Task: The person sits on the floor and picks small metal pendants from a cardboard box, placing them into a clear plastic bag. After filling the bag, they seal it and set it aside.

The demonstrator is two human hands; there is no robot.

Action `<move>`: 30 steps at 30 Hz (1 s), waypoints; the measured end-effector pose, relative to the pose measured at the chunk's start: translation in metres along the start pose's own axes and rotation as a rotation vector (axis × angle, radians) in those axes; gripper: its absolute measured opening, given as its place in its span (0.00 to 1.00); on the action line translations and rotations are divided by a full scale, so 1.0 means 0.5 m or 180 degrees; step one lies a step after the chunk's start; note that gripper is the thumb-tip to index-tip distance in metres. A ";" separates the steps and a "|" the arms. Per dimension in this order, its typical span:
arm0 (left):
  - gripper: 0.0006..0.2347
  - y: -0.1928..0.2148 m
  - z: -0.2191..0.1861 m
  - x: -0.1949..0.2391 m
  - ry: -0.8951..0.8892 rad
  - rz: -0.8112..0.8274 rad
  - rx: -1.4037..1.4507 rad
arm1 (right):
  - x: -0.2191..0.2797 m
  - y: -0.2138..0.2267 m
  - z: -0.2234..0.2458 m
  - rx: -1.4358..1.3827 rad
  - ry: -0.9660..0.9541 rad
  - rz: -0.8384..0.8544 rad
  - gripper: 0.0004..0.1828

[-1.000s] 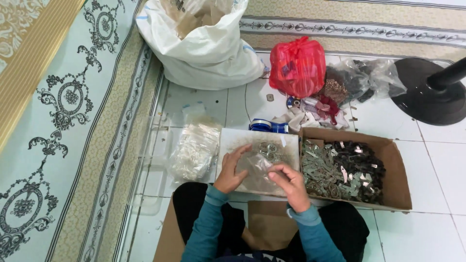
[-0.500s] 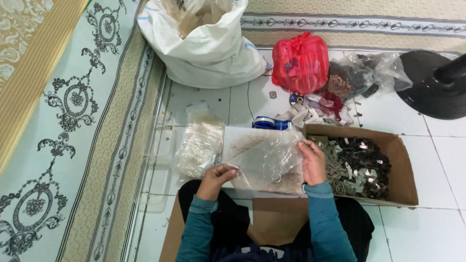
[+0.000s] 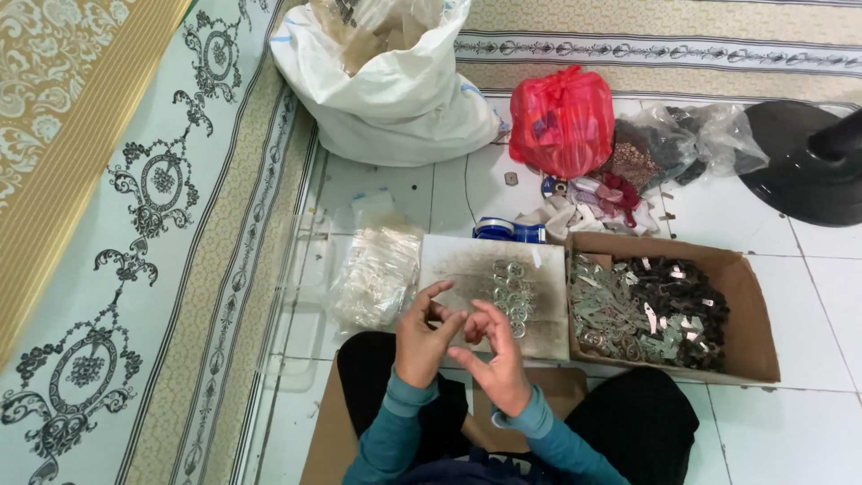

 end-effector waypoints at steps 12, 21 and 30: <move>0.19 -0.024 0.126 -0.052 0.0470 0.0783 -0.0332 | 0.012 0.103 -0.124 -0.0646 -0.0730 -0.0863 0.33; 0.12 -0.047 0.167 -0.126 0.0523 0.0602 -0.1024 | -0.092 0.288 -0.510 0.1081 -0.1621 -0.0670 0.15; 0.10 -0.081 0.158 -0.169 0.0544 0.0533 -0.1046 | -0.090 0.302 -0.665 0.2727 -0.2269 0.0464 0.17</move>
Point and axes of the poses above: each hand's wrist, its own x-axis away from the middle knuckle, its own y-axis out of the back of the hand, z = x × y, the point moved 4 cm from there along -x, towards the middle knuckle, and after that the axes turned 15 degrees about z, right-handed, at the moved point
